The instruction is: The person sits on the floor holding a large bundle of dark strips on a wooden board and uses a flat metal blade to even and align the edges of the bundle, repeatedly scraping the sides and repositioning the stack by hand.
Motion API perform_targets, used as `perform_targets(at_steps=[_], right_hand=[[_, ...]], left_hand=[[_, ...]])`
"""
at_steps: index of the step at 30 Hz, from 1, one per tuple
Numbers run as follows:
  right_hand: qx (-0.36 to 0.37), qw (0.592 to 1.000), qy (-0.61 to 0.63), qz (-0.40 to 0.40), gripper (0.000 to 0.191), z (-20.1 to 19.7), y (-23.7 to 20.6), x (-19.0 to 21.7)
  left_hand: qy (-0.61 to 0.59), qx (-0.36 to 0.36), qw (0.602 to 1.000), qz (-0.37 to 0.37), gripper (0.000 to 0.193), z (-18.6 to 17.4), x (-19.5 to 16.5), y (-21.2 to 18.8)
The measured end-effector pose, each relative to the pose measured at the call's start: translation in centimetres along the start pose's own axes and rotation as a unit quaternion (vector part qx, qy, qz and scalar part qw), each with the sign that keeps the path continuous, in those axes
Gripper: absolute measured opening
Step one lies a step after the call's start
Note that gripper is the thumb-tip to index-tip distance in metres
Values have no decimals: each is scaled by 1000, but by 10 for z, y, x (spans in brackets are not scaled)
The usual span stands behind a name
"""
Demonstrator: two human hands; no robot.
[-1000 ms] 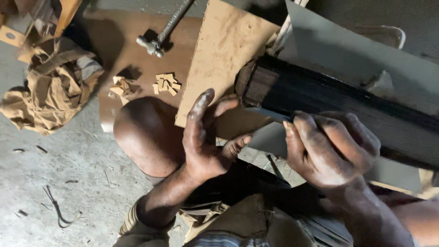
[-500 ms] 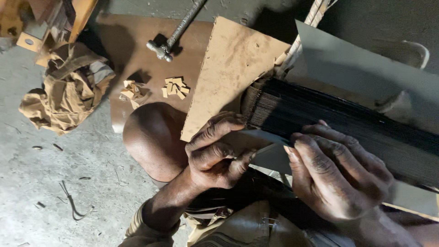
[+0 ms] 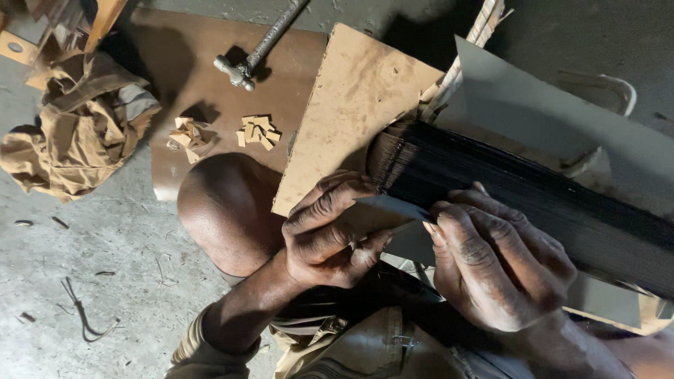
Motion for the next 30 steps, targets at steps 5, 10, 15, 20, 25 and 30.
perform_targets(at_steps=[5, 10, 15, 20, 25, 30], right_hand=[[10, 1000, 4, 25, 21, -1, 5, -2], [13, 1000, -11, 20, 21, -1, 6, 1], [-19, 999, -21, -38, 25, 3, 8, 4], [-25, 997, -48, -48, 26, 8, 4, 7], [-24, 997, -62, -36, 23, 14, 4, 10], [15, 997, -77, -27, 25, 20, 5, 17]], left_hand=[[-16, -2, 1000, 2, 22, 0, 1, 5], [-8, 20, 1000, -20, 27, -2, 3, 6], [-13, 25, 999, -34, 27, -2, 5, 6], [-14, -5, 999, -39, 25, -5, 9, 2], [-71, -44, 987, -137, 22, -12, 25, -12], [-73, -26, 986, -145, 45, -17, 12, -11]])
Point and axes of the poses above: each hand's wrist, its own y-axis towards the middle knuckle, its own z-axis out of the palm, x = y × z, the point moved 8 cm from there along y, towards the middle knuckle, and after that the axes turned 4 degrees about y, right-handed, at the moved point
